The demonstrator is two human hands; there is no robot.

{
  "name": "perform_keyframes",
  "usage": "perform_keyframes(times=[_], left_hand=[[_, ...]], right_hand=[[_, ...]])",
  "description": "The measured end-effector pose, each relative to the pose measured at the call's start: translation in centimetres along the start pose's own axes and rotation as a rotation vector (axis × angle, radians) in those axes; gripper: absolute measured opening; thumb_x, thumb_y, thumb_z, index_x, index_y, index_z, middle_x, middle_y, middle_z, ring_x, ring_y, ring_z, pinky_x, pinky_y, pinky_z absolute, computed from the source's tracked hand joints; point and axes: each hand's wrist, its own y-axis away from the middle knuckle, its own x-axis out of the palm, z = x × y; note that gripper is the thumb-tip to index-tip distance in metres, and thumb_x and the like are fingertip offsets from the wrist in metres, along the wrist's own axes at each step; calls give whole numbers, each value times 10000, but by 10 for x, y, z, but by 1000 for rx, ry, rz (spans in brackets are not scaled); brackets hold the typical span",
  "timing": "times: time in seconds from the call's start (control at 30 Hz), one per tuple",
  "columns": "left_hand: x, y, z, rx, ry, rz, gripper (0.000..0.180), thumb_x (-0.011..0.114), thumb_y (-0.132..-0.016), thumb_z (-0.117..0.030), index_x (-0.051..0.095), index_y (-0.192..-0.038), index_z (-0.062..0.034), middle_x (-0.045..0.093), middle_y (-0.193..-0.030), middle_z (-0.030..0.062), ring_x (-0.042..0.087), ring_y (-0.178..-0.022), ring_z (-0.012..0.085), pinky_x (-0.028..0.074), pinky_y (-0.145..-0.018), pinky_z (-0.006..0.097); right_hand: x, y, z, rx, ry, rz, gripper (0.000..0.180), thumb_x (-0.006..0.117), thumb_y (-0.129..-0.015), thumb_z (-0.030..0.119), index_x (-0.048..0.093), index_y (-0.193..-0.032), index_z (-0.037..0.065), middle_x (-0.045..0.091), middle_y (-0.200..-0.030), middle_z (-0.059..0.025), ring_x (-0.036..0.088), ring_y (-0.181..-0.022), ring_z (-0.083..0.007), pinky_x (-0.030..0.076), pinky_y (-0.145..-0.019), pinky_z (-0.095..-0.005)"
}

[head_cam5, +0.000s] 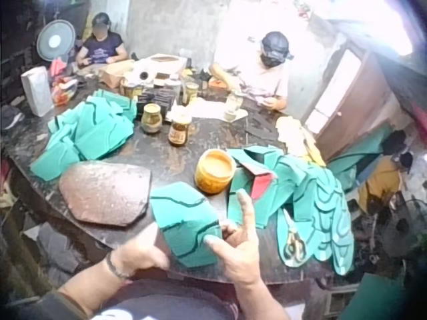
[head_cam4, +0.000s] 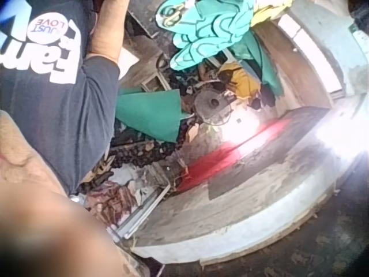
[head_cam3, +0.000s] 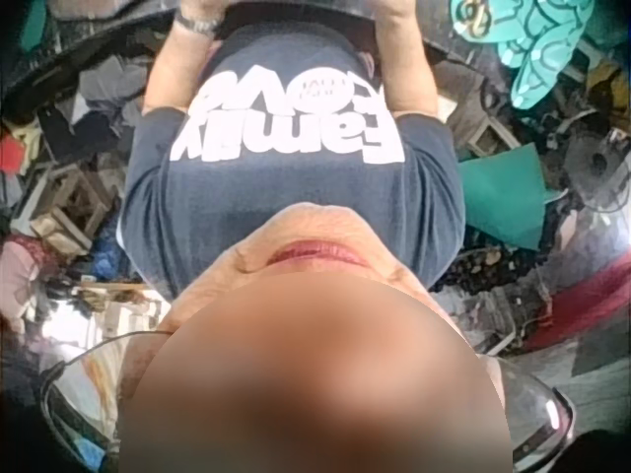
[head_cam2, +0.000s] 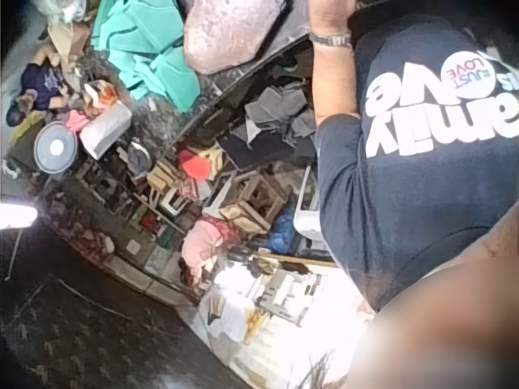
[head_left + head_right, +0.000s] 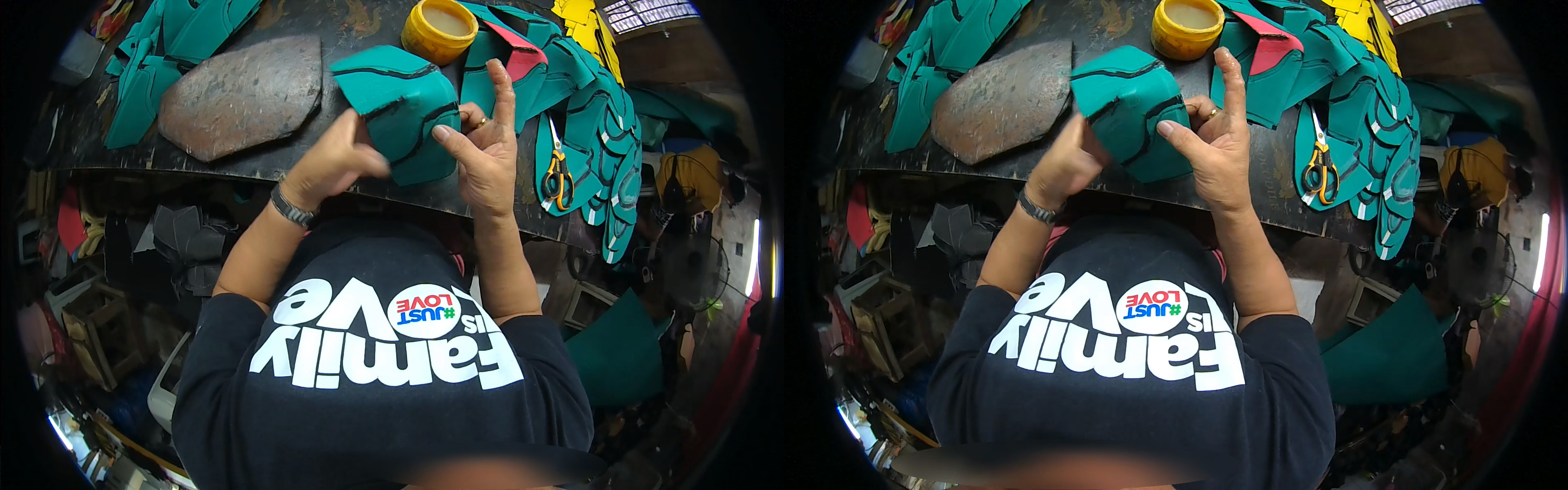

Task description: The person repeatedly picks up green and pink fabric pieces, applies a yellow paste from a small container to the edges, and presses the edges together. The person occasionally uses scissors to trim the fabric. The process is repeated for multiple pieces throughout the clip.

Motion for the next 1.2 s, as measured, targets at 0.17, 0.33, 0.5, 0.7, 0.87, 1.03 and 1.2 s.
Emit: perform_keyframes(times=[0.17,0.33,0.5,0.7,0.87,1.03,1.2], left_hand=[[6,5,7,-68,-193,-89,545,738,-871,-51,500,-1361,-12,628,-1260,70,605,-1134,152,493,-996,331],[7,5,4,-28,-268,-89,492,721,-879,-34,523,-1329,-12,639,-1231,83,622,-1110,171,509,-975,330],[8,6,6,-35,-233,-73,456,718,-888,-76,536,-1297,14,656,-1181,95,641,-1054,156,536,-931,318],[10,6,8,-92,-80,-74,422,671,-905,-52,532,-1301,-10,654,-1162,76,648,-1033,150,540,-924,317],[9,7,4,-73,61,-117,453,647,-889,-44,515,-1321,-13,637,-1210,101,634,-1092,185,524,-954,354],[10,5,5,-82,57,-109,424,658,-904,-37,527,-1307,-30,632,-1203,66,624,-1094,149,528,-949,324],[14,5,12,-42,-16,-122,429,648,-909,-22,525,-1320,-31,631,-1222,71,613,-1116,152,512,-968,327]], right_hand=[[3,-3,0,92,-109,-55,903,708,-820,-71,219,-1560,94,659,-964,-73,630,-910,-132,512,-878,-286],[-2,-8,1,54,-84,-77,788,701,-846,-61,318,-1523,63,670,-961,-81,643,-869,-121,518,-840,-252],[-14,-6,10,-85,362,-26,721,694,-848,-50,383,-1491,49,678,-954,-63,643,-854,-112,481,-915,-279],[-23,-4,9,-222,412,-152,624,627,-905,-18,386,-1479,32,632,-1135,-108,631,-872,-130,508,-881,-306],[-25,13,5,-190,442,-267,402,546,-908,-27,556,-1305,32,609,-1127,-112,599,-1036,-177,466,-945,-339],[-16,36,-3,-124,784,-74,307,524,-820,-88,700,-1054,4,589,-1154,-122,584,-1089,-218,457,-934,-304],[-10,35,-9,-90,611,-103,361,491,-855,-102,691,-1144,-19,590,-1199,-122,574,-1107,-201,462,-918,-290]])
